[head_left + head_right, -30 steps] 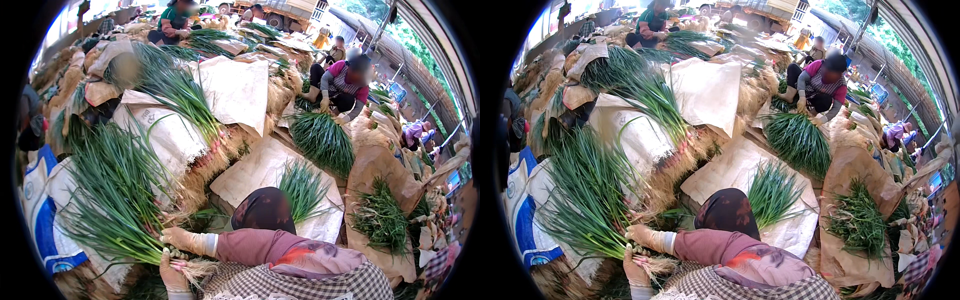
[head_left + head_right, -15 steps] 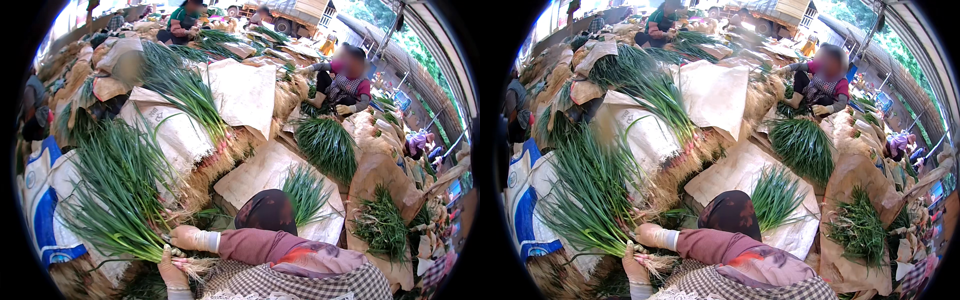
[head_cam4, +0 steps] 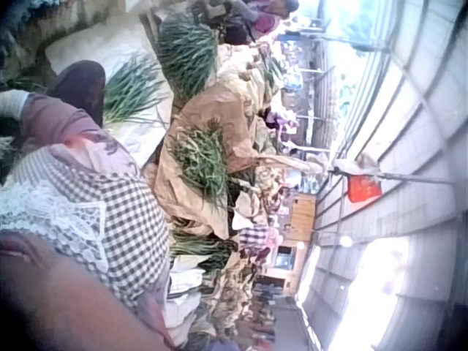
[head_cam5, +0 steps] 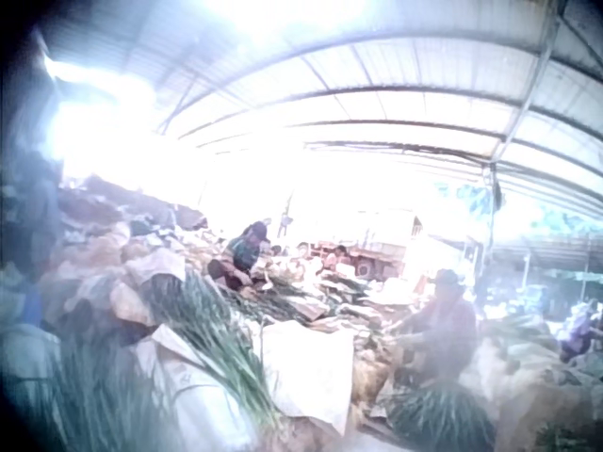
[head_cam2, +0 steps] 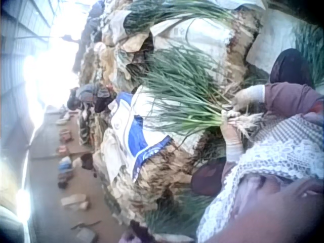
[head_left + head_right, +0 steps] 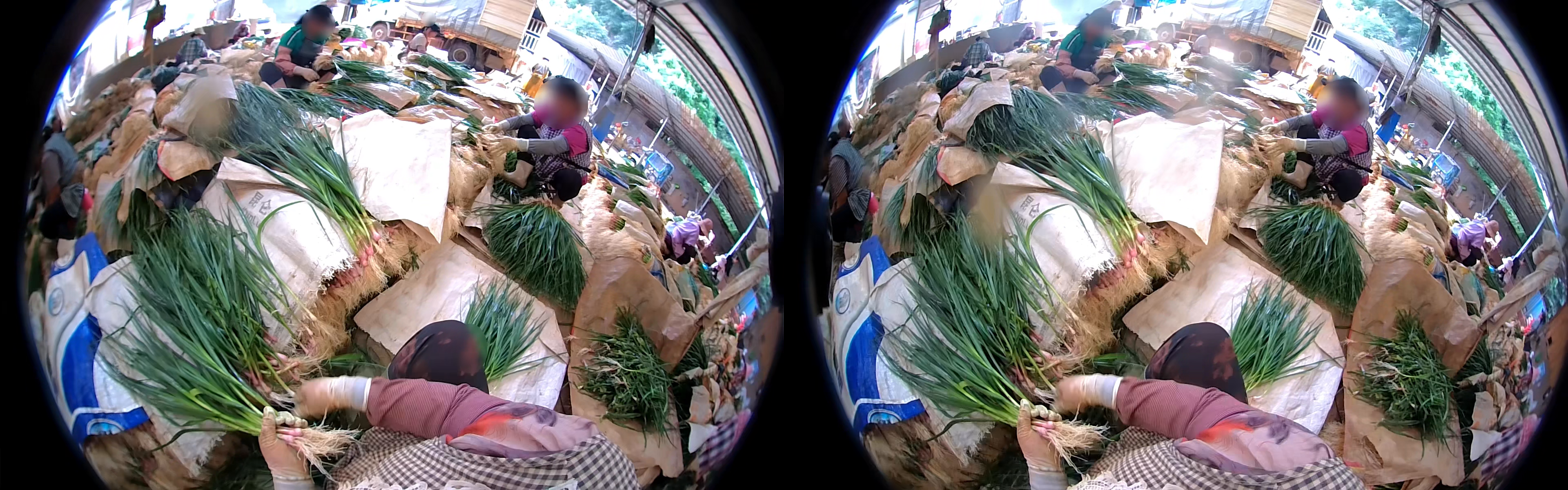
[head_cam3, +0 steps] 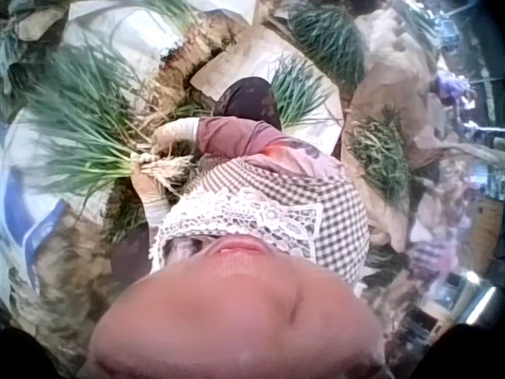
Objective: The person picks up bunches of green onions from a pile, removes individual onions to sort or trim them, and organizes them into bundles by hand.
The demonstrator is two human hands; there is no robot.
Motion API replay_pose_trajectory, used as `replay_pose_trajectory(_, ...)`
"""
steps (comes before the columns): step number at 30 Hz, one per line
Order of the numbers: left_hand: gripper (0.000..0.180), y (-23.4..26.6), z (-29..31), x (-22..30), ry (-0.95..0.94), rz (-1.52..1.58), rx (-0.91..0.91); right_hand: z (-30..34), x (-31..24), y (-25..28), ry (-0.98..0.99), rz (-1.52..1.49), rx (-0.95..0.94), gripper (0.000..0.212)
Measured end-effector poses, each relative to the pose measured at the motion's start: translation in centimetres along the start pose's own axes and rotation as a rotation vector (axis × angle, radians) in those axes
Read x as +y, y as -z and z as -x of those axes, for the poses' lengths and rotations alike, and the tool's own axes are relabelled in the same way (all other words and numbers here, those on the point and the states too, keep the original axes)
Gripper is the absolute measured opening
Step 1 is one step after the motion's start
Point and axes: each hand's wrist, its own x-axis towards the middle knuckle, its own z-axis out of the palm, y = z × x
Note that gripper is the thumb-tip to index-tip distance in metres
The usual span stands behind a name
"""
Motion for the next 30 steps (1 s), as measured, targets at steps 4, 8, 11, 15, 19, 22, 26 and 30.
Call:
replay_pose_trajectory(4,0.025,1.0,0.4,-0.1,-0.009,-0.109,0.061,1.5,-4.3,4.4,0.131,-1.182,0.104,0.029)
replay_pose_trajectory(8,0.021,1.4,0.0,-1.1,0.068,-0.2,-0.006,0.8,-4.6,3.1,0.087,-1.049,0.369,0.023)
replay_pose_trajectory(11,0.019,0.5,0.6,-0.7,0.009,-0.032,0.039,0.8,-5.4,3.0,-0.066,-1.482,0.152,0.019)
replay_pose_trajectory(15,0.019,1.7,-0.1,-1.5,0.068,-0.135,-0.002,-0.6,-2.2,0.1,0.278,-0.679,0.478,0.015)
replay_pose_trajectory(19,0.021,3.6,-0.5,-0.9,0.084,-0.274,0.078,0.9,-4.6,1.4,-0.186,-0.228,0.271,0.023)
replay_pose_trajectory(22,0.021,1.6,0.7,-0.2,0.011,-0.453,0.178,1.7,-6.0,2.6,-0.22,-0.137,0.204,0.027)
replay_pose_trajectory(26,0.02,1.2,1.1,0.3,0.016,-0.337,0.147,1.0,-2.4,2.0,-0.287,0.085,0.324,0.018)
replay_pose_trajectory(30,0.019,1.0,0.8,1.0,-0.052,-0.132,0.107,1.6,-3.9,2.0,-0.218,0.024,0.006,0.021)
